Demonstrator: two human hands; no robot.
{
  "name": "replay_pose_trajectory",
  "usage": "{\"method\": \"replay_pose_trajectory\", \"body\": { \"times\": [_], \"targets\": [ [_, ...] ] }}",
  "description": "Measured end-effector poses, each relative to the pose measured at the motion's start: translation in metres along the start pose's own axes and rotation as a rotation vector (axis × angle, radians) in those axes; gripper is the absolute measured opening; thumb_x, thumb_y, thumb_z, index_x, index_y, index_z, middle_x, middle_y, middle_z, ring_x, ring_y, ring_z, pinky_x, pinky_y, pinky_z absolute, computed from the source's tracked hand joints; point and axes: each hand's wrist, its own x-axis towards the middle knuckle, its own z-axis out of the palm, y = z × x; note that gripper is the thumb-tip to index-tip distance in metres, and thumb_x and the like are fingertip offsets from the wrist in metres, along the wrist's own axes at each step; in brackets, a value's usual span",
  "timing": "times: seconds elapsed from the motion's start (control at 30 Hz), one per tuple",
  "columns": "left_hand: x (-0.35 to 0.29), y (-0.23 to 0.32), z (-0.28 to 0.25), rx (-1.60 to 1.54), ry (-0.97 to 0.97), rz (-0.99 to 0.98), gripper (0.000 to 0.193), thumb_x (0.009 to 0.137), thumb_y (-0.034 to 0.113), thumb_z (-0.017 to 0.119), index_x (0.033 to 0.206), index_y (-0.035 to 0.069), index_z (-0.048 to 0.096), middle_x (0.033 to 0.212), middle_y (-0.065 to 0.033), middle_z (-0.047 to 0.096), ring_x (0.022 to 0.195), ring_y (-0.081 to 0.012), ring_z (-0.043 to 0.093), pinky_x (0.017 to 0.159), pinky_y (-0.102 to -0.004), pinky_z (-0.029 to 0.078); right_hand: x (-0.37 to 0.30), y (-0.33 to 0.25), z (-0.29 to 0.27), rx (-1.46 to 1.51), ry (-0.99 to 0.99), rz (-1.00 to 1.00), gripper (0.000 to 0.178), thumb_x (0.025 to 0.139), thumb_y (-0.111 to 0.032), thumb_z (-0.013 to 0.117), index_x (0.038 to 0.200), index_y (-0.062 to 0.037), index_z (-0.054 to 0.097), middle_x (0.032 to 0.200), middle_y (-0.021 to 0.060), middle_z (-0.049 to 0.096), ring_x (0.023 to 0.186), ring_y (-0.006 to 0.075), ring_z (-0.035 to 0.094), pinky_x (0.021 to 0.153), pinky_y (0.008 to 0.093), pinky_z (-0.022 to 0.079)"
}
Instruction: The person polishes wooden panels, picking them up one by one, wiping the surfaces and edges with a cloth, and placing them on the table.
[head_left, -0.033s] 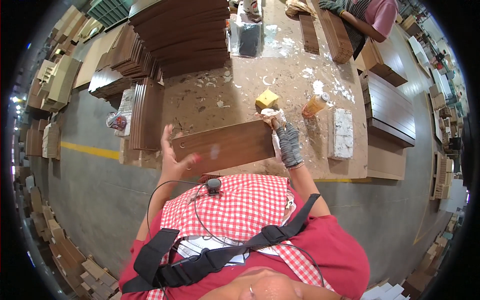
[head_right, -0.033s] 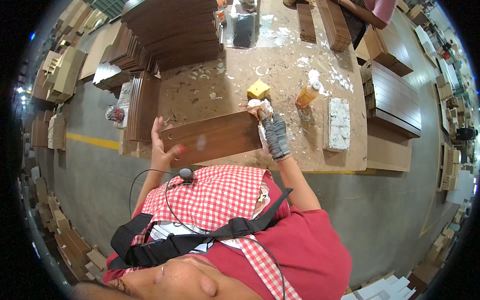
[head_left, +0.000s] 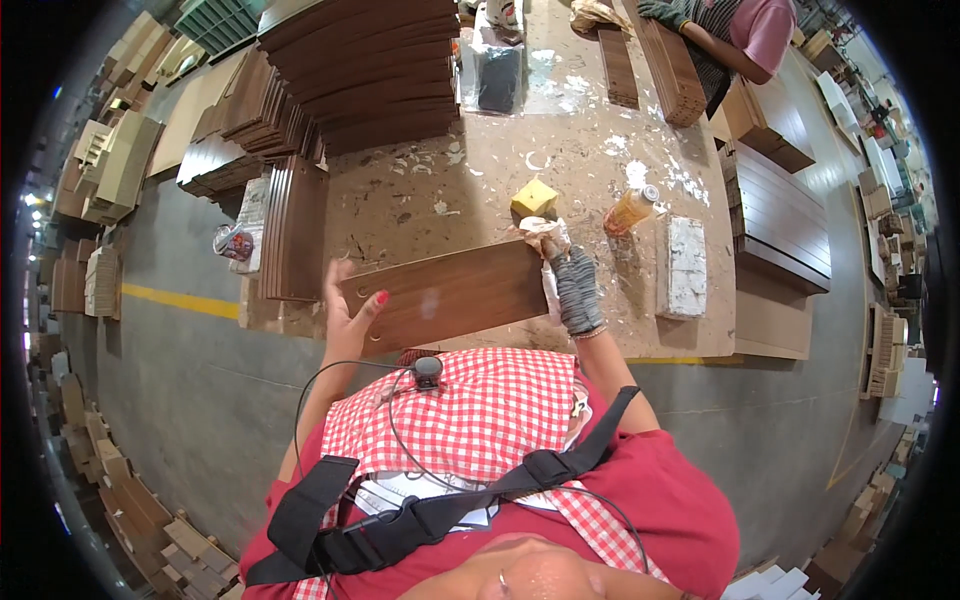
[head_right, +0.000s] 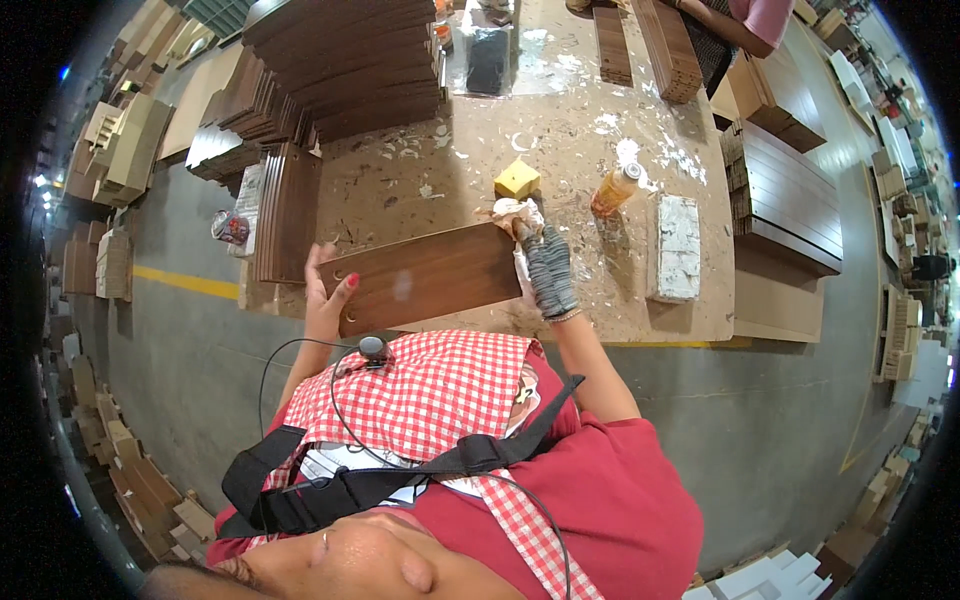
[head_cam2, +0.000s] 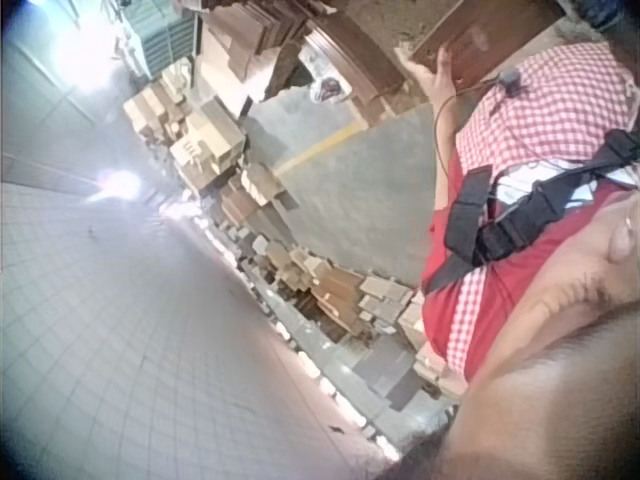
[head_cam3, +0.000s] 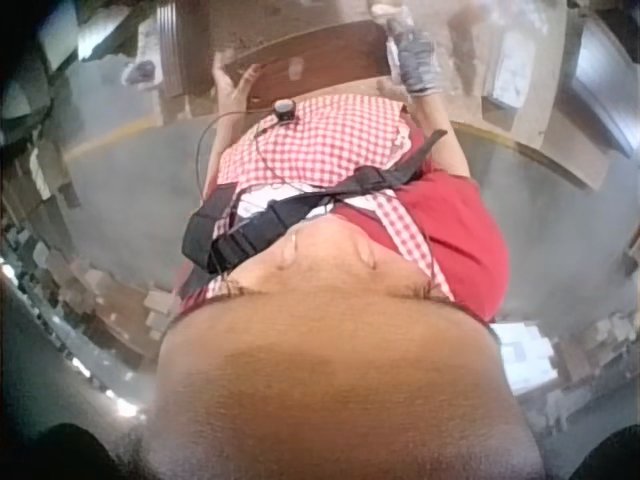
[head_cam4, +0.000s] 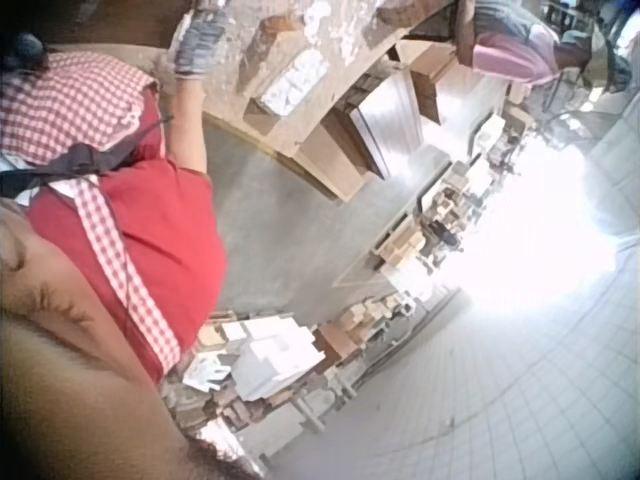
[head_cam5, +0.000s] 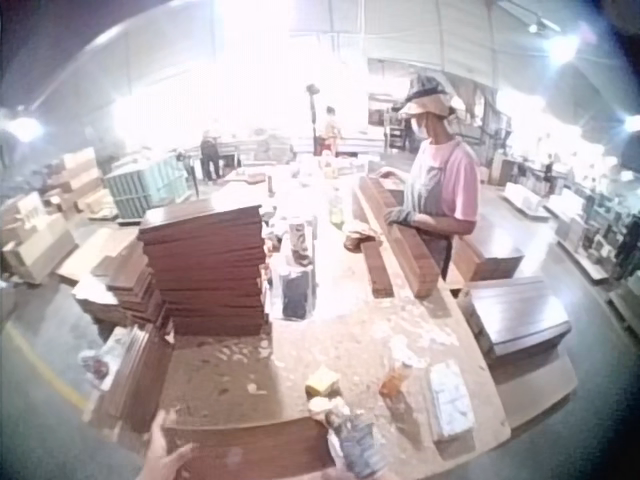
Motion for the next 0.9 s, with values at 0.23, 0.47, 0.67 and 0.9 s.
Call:
{"method": "replay_pose_trajectory", "body": {
  "times": [0.23,0.47,0.67,0.9],
  "targets": [
    [0.002,-0.023,-0.004,-0.31,0.22,-0.37,0.062,0.088,0.038,0.068,0.128,-0.004,0.047,0.111,-0.0092,0.062,0.103,-0.0152,0.058,0.092,-0.027,0.044,0.011,0.038,0.005,-0.113,0.01,-0.255,0.028,0.094,-0.026,0.06,0.105,-0.0008,0.066,0.081,0.0058,0.065,0.072,0.0123,0.055,0.065,0.0287,0.046],
    [0.011,0.0,-0.01,-0.398,0.136,-0.405,0.055,0.088,0.038,0.068,0.119,-0.004,0.052,0.107,-0.0072,0.063,0.096,-0.0129,0.059,0.086,-0.0257,0.045,0.03,0.073,-0.004,0.98,-0.191,0.392,0.035,0.097,-0.032,0.05,0.115,-0.0036,0.06,0.1,0.0081,0.064,0.087,0.0171,0.06,0.077,0.0315,0.049],
    [0.01,-0.002,-0.005,-0.441,0.103,-0.367,0.05,0.09,0.036,0.067,0.119,-0.002,0.052,0.107,-0.0067,0.064,0.096,-0.0127,0.06,0.086,-0.0267,0.046,0.008,0.017,-0.003,-0.364,-0.171,-0.351,0.039,0.097,-0.035,0.049,0.112,-0.0004,0.06,0.102,0.0169,0.065,0.09,0.0262,0.06,0.084,0.0347,0.047],
    [0.006,-0.008,-0.009,-0.512,0.088,-0.401,0.036,0.092,0.031,0.064,0.113,0.003,0.058,0.107,-0.0056,0.065,0.095,-0.0144,0.062,0.084,-0.0288,0.049,0.013,0.031,-0.006,-0.093,-0.208,0.247,0.037,0.096,-0.019,0.044,0.129,-0.0016,0.051,0.116,0.0122,0.063,0.102,0.0213,0.061,0.091,0.0343,0.048]
  ]
}}
